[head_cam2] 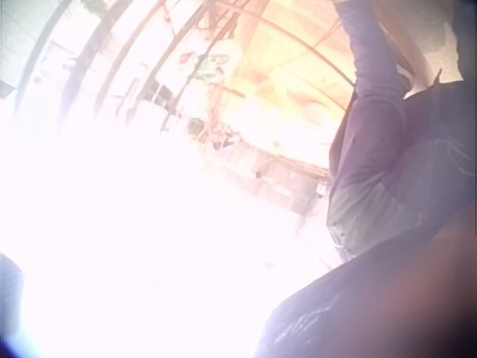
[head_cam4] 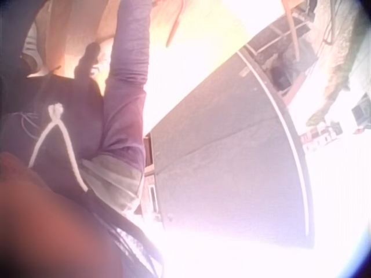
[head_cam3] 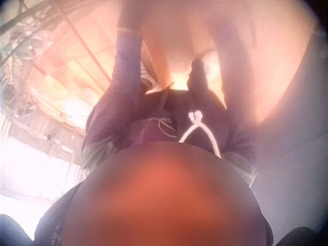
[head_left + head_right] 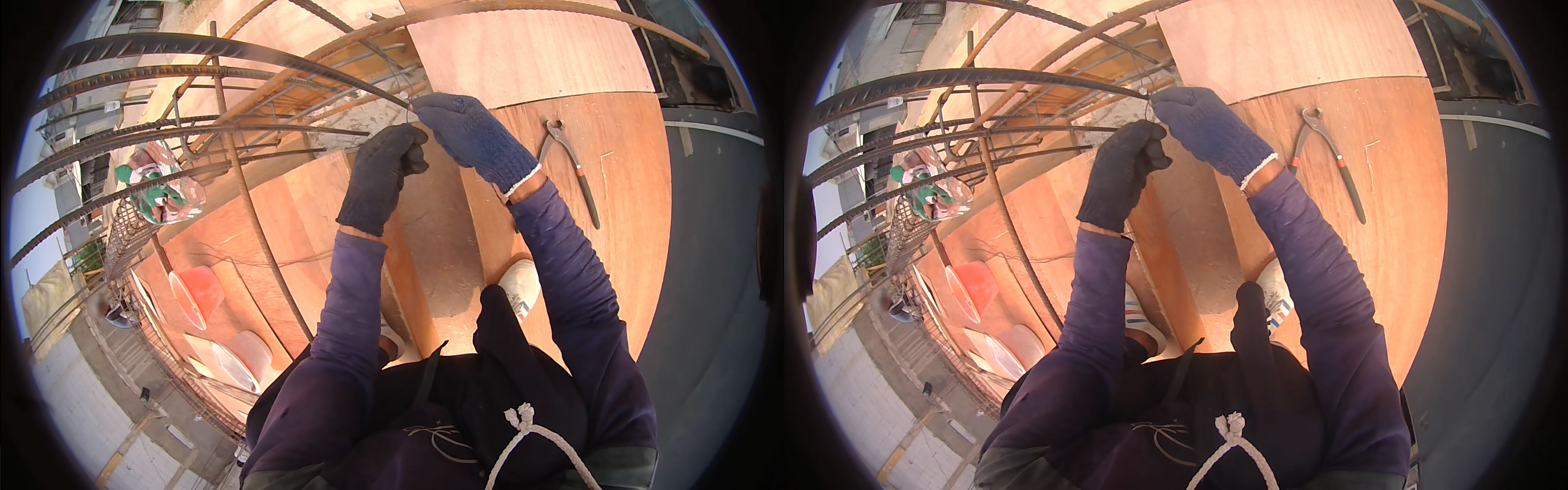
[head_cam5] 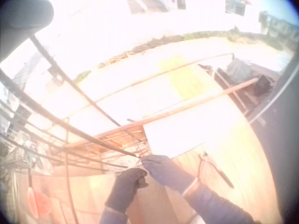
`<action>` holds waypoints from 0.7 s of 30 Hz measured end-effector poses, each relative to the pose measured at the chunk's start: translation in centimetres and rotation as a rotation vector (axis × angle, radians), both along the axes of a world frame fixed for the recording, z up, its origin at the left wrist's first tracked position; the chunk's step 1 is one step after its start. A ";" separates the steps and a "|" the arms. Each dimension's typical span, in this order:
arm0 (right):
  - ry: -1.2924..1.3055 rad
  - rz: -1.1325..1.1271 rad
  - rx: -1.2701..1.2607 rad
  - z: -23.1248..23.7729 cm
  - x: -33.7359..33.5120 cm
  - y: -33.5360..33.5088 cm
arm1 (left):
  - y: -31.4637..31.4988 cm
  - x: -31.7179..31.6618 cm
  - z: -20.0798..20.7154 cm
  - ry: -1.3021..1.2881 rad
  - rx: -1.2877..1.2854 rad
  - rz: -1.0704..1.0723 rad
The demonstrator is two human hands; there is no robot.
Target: The person ties rebar intersections on a wooden scaffold using wire and pliers. They repeatedly pick up wire, wrap it around rebar joints, and twist it with pliers to secure the structure.
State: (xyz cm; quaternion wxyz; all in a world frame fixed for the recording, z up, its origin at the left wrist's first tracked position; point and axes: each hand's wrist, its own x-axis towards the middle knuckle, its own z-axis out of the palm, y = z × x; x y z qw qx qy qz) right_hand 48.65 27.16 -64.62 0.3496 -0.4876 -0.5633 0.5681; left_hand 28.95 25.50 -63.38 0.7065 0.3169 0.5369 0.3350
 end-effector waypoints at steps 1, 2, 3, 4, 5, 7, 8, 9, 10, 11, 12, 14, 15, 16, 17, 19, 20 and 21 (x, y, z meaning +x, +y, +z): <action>0.000 -0.017 0.125 -0.1 -0.4 0.0 | 0.1 -0.2 -0.3 -0.039 -0.011 -0.004; -0.007 -0.042 0.154 -0.2 -0.6 0.0 | 0.2 -0.3 -0.5 -0.089 -0.008 -0.008; 0.024 -0.050 0.184 -0.3 -0.8 0.1 | 0.2 -0.4 -0.8 -0.083 -0.013 -0.018; 0.049 -0.066 0.115 -0.5 -1.2 0.1 | 0.2 -0.5 -1.0 -0.088 -0.005 -0.029; 0.071 -0.073 0.067 -0.7 -1.4 0.0 | 0.2 -0.4 -1.1 -0.094 -0.006 -0.032; -0.301 -0.018 0.488 -0.8 -1.7 -0.1 | 0.1 0.0 -1.3 -0.331 -0.018 -0.009; -0.501 -0.003 0.726 -0.8 -1.8 -0.1 | 0.0 0.3 -1.3 -0.378 -0.065 0.035; -0.520 0.011 0.735 -0.6 -1.8 -0.1 | -0.2 0.7 -1.3 -0.456 -0.061 0.060; -0.550 0.005 0.762 -0.3 -1.8 -0.1 | -0.7 1.4 -1.3 -0.463 -0.096 0.114; -0.587 0.008 0.791 0.0 -1.8 0.0 | -1.1 1.9 -1.3 -0.468 -0.134 0.171; -0.594 0.025 0.804 0.3 -1.6 0.1 | -1.1 2.2 -1.2 -0.520 -0.113 0.149; -0.621 0.076 0.843 1.1 -0.6 0.6 | -1.0 2.8 -1.2 -0.575 -0.102 0.140; -0.585 0.068 0.843 1.4 -0.2 0.9 | -0.8 3.1 -1.2 -0.593 -0.037 0.110; -0.549 0.061 0.842 1.6 0.0 1.5 | -0.7 3.3 -1.2 -0.562 -0.010 0.113; -0.514 0.049 0.842 1.8 0.1 1.8 | -0.6 3.4 -1.1 -0.511 0.016 0.111; -0.564 0.117 0.803 2.0 -0.1 1.9 | -0.5 3.0 -0.9 -0.367 -0.002 0.121; -0.605 0.154 0.780 2.1 -0.2 1.7 | -0.4 2.9 -0.8 -0.297 -0.002 0.112; -0.668 0.198 0.747 2.3 -0.3 1.5 | -0.2 2.6 -0.7 -0.212 0.011 0.105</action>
